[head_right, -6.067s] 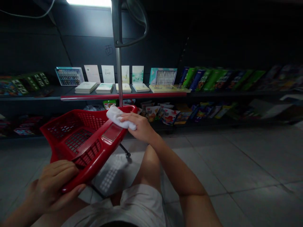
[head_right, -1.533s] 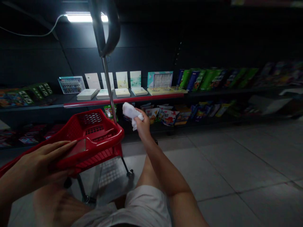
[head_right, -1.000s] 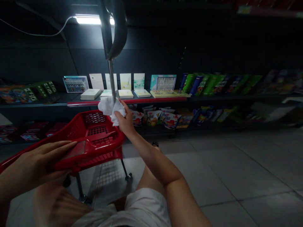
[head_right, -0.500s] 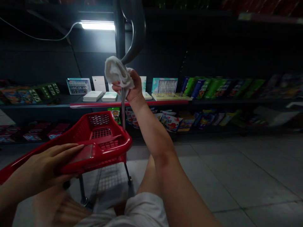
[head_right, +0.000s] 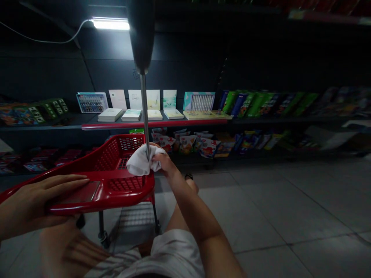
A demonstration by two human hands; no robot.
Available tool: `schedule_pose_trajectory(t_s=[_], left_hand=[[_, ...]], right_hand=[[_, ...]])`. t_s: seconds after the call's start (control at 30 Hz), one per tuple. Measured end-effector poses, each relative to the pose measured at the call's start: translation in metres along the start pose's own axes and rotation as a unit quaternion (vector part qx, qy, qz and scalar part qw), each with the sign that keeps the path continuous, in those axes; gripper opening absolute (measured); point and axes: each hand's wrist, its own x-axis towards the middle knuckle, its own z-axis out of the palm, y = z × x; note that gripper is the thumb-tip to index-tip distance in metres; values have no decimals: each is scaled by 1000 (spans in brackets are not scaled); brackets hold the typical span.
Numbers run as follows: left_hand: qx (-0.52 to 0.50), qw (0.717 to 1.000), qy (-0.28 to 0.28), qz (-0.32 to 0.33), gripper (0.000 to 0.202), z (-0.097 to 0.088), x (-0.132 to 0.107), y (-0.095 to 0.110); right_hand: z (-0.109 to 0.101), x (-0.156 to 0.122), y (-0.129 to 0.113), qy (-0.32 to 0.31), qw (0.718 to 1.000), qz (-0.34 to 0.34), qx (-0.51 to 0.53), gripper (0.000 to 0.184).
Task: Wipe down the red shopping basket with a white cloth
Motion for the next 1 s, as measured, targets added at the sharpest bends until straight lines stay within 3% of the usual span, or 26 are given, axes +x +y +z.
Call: schedule_pose_trajectory(t_s=[0.1, 0.2, 0.27, 0.37, 0.47, 0.57, 0.67, 0.73, 0.8, 0.9, 1.0], left_hand=[[-29, 999, 13, -8, 66, 2, 0, -1], [-43, 999, 17, 5, 66, -1, 4, 1], [-29, 999, 17, 17, 72, -7, 10, 7], [-6, 997, -4, 83, 88, -18, 29, 26], [-32, 985, 20, 170, 99, -23, 54, 58], [-59, 982, 80, 159, 97, -17, 74, 88], [-85, 986, 114, 91, 89, -5, 81, 105], [-80, 991, 93, 51, 89, 1, 79, 109], [-52, 997, 29, 46, 86, 6, 77, 109], [18, 995, -73, 72, 70, 8, 79, 108], [75, 991, -90, 69, 59, 8, 83, 102]], right_hand=[[-1, -29, 5, 99, 988, -74, -92, 41], [5, -67, -1, 218, 930, -199, -219, 41], [14, -95, -12, 180, 909, -253, -278, 41], [31, -124, -35, 22, 887, -310, -342, 41], [46, -131, -48, -102, 810, -404, -413, 32], [51, -130, -34, -127, 718, -506, -461, 23], [43, -132, -2, -87, 682, -561, -461, 23], [32, -134, 18, -71, 684, -562, -460, 21], [21, -137, 30, -56, 706, -536, -459, 18], [6, -137, 37, -35, 773, -459, -437, 22], [-1, -131, 38, 18, 851, -334, -405, 34]])
